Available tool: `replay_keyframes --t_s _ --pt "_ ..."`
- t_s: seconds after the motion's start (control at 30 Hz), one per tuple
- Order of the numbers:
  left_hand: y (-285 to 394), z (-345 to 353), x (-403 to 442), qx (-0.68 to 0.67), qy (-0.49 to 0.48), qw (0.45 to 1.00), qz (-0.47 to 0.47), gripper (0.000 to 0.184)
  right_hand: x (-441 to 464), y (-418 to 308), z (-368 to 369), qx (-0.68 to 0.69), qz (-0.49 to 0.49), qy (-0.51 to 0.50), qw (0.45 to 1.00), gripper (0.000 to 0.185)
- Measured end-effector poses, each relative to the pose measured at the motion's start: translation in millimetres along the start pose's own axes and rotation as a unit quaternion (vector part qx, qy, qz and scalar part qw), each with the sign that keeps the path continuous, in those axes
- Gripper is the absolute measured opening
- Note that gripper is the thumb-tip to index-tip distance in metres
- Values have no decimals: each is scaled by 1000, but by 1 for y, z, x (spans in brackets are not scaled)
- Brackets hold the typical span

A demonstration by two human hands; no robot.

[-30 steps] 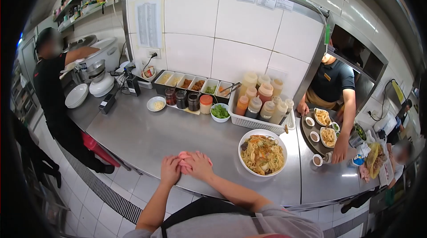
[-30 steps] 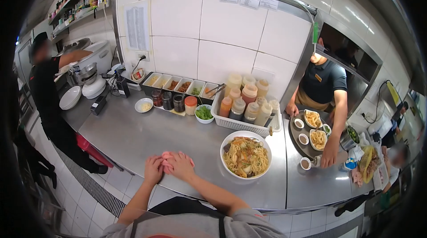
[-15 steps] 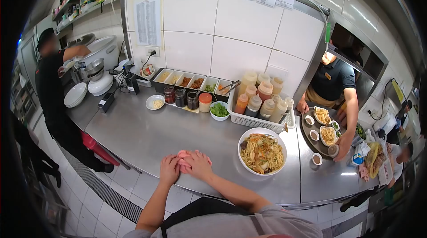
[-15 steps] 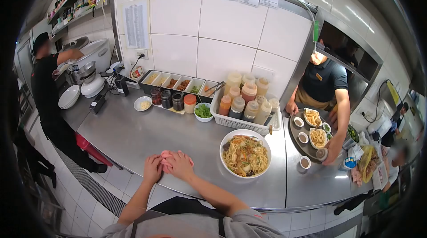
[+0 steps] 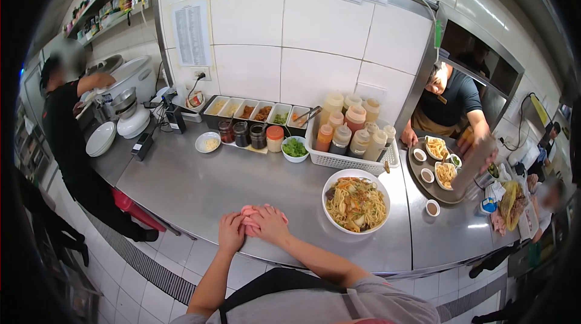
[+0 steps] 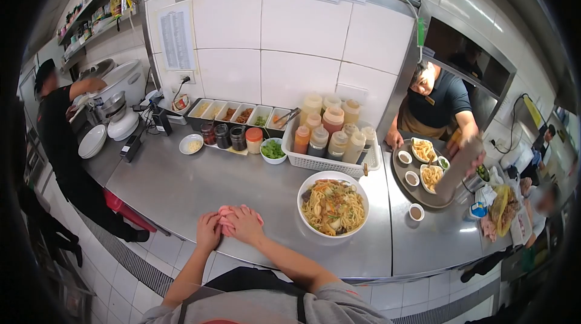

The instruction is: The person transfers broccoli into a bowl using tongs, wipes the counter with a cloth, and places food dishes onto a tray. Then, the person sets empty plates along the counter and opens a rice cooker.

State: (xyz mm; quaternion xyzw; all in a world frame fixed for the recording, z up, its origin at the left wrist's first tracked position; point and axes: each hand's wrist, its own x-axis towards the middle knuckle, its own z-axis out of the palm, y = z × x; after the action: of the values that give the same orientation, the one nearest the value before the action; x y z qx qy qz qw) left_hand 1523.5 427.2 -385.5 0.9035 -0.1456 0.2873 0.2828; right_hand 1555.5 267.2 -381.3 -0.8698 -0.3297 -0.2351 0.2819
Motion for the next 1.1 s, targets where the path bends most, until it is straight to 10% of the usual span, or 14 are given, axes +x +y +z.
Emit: replay_keyframes --t_s 1.1 --pt "-9 12 -5 8 -58 998 -18 23 -8 1 -3 1 28 49 998 31"
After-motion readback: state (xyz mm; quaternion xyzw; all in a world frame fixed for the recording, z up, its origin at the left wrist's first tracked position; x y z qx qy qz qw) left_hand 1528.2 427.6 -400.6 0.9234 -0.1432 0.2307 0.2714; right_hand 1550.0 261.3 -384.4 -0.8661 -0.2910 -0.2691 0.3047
